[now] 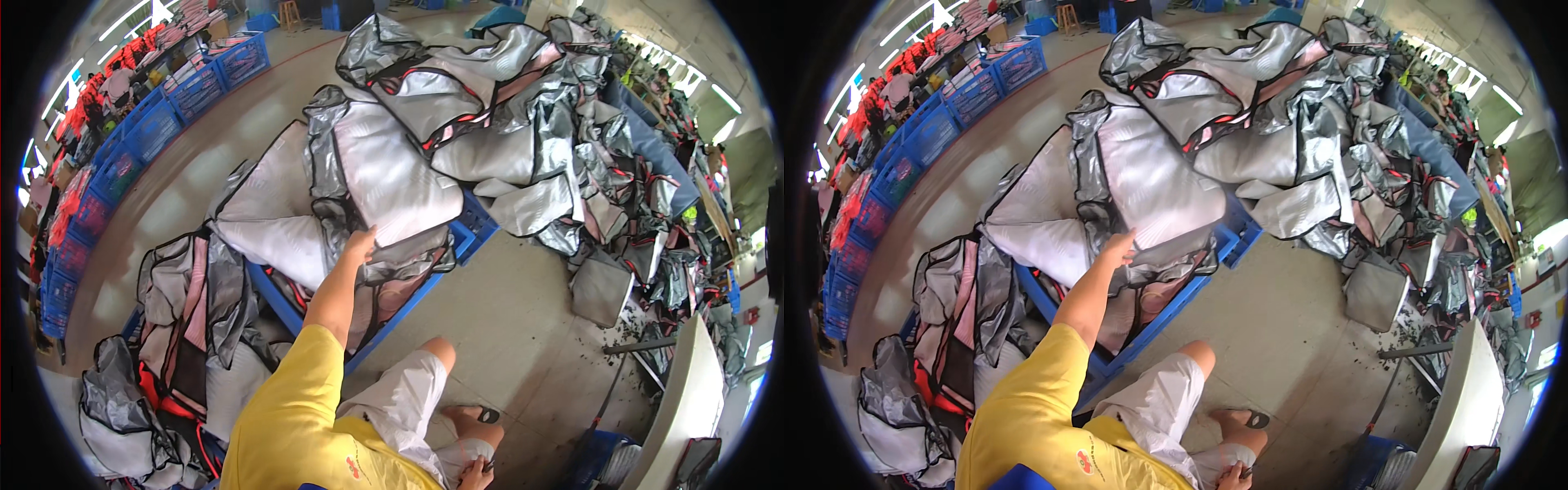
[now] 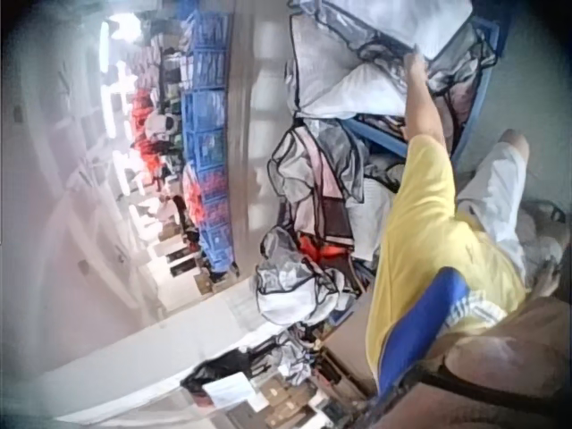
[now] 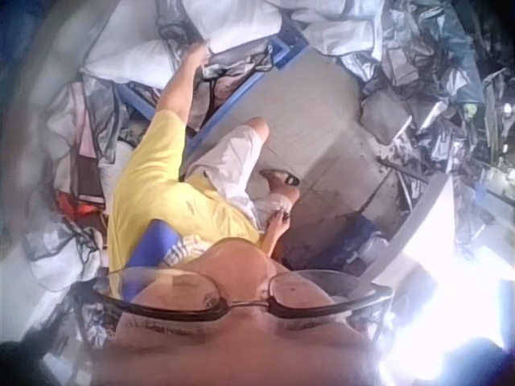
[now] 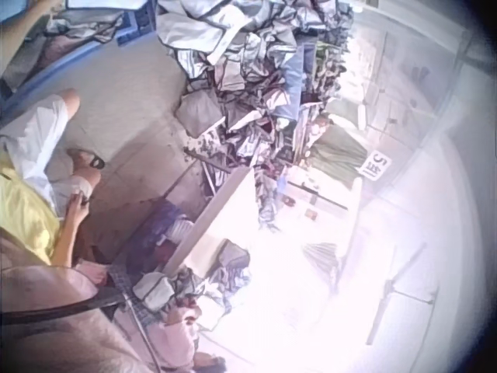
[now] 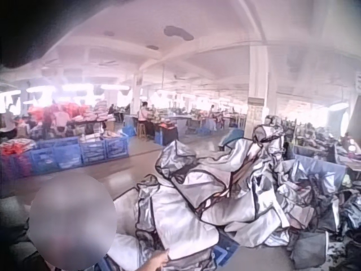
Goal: The person picks up fabric covers one at a time, turns them over by hand, and trims loose threads and labels using thread clippers.
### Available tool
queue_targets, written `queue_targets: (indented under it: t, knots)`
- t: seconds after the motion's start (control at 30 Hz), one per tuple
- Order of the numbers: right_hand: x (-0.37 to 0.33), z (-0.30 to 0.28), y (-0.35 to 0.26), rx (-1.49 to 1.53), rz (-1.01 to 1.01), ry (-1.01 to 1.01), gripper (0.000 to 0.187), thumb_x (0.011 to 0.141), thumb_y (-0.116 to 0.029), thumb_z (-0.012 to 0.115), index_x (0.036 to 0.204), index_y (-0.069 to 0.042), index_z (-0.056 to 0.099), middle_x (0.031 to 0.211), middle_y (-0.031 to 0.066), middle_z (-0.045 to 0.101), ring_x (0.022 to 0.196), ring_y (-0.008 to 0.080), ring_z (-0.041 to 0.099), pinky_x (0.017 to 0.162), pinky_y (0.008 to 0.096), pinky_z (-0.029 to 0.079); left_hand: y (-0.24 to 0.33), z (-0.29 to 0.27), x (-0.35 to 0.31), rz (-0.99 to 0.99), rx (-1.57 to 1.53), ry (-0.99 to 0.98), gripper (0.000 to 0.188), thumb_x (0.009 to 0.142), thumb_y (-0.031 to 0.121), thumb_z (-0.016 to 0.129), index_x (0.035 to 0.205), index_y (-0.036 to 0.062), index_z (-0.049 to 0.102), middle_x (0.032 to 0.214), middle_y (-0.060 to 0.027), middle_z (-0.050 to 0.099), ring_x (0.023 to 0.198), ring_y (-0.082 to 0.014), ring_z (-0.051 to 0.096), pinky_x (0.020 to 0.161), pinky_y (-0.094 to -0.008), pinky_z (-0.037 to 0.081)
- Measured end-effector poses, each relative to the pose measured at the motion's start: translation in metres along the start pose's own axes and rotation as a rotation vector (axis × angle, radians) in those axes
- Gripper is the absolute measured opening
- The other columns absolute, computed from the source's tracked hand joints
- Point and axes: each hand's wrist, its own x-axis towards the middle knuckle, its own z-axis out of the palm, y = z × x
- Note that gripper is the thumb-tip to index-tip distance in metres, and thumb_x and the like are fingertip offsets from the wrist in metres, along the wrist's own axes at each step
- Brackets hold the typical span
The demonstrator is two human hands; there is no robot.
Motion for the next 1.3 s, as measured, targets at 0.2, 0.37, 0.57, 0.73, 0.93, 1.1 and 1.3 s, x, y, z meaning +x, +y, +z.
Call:
queue_targets:
  t: [0.2, 0.37, 0.57, 0.73, 0.93, 1.1, 1.3]
  knots:
    - [-0.021, -0.007, -0.007, -0.037, 0.065, 0.091, 0.021, 0.102, -0.021, 0.069, 0.089, -0.008, 0.06, 0.067, -0.0005, 0.057, 0.05, 0.0081, 0.045, 0.041, 0.0258, 0.033, 0.009, 0.023, 0.012, -0.137, -0.398, 0.026, 0.079, 0.088, 0.065, 0.074, 0.128, -0.002, 0.06, 0.112, -0.0187, 0.061, 0.08, -0.0322, 0.065, 0.066, -0.0444, 0.055]
    - [-0.012, -0.016, 0.01, -0.059, -0.027, 0.115, 0.023, 0.102, -0.021, 0.069, 0.089, -0.004, 0.061, 0.069, -0.0002, 0.057, 0.054, 0.0091, 0.047, 0.044, 0.0269, 0.034, 0.037, 0.01, 0.021, 0.208, 0.103, 0.176, 0.074, 0.09, 0.064, 0.069, 0.106, -0.008, 0.07, 0.096, -0.0271, 0.071, 0.084, -0.0415, 0.071, 0.074, -0.0493, 0.054]
    - [-0.012, -0.01, 0.001, 0.036, 0.012, 0.068, 0.02, 0.1, -0.02, 0.07, 0.095, -0.003, 0.062, 0.071, 0.0022, 0.059, 0.054, 0.0095, 0.046, 0.045, 0.0272, 0.036, 0.036, -0.014, -0.043, 0.633, 0.304, 0.195, 0.067, 0.097, 0.05, 0.061, 0.087, -0.0158, 0.069, 0.089, -0.0383, 0.068, 0.094, -0.0517, 0.068, 0.083, -0.0537, 0.05]
    - [-0.003, -0.006, 0.009, 0.047, 0.051, -0.006, 0.016, 0.1, -0.019, 0.066, 0.092, -0.007, 0.058, 0.064, -0.0004, 0.055, 0.044, 0.0053, 0.042, 0.038, 0.0237, 0.03, 0.006, -0.068, -0.155, 0.532, 0.09, 0.171, 0.062, 0.099, 0.048, 0.063, 0.085, -0.013, 0.069, 0.089, -0.0326, 0.07, 0.084, -0.0477, 0.067, 0.074, -0.0481, 0.049]
    - [0.007, -0.019, -0.002, 0.106, 0.165, -0.031, 0.017, 0.101, -0.02, 0.066, 0.091, -0.008, 0.058, 0.066, -0.0017, 0.056, 0.045, 0.0033, 0.039, 0.038, 0.0222, 0.025, -0.032, -0.15, -0.292, 0.637, 0.36, 0.047, 0.057, 0.099, 0.04, 0.067, 0.069, -0.008, 0.061, 0.061, -0.0262, 0.059, 0.058, -0.0404, 0.059, 0.058, -0.0507, 0.04]
    - [0.024, -0.019, -0.009, 0.14, 0.25, -0.059, 0.015, 0.1, -0.018, 0.066, 0.096, -0.008, 0.055, 0.067, -0.0038, 0.051, 0.046, 0.0037, 0.037, 0.04, 0.0229, 0.023, -0.165, -0.286, -0.327, -0.008, 1.006, -0.125, 0.044, 0.096, 0.038, 0.07, 0.099, -0.0064, 0.07, 0.089, -0.0292, 0.071, 0.086, -0.0454, 0.071, 0.076, -0.0501, 0.053]
    - [0.025, -0.025, -0.006, 0.069, 0.241, -0.043, 0.016, 0.099, -0.02, 0.067, 0.09, -0.011, 0.058, 0.066, -0.0035, 0.051, 0.045, 0.0031, 0.035, 0.038, 0.0223, 0.023, -0.16, -0.315, -0.268, 0.515, 0.886, 0.474, 0.039, 0.094, 0.027, 0.072, 0.116, -0.0042, 0.062, 0.11, -0.0281, 0.067, 0.104, -0.047, 0.064, 0.088, -0.0534, 0.051]
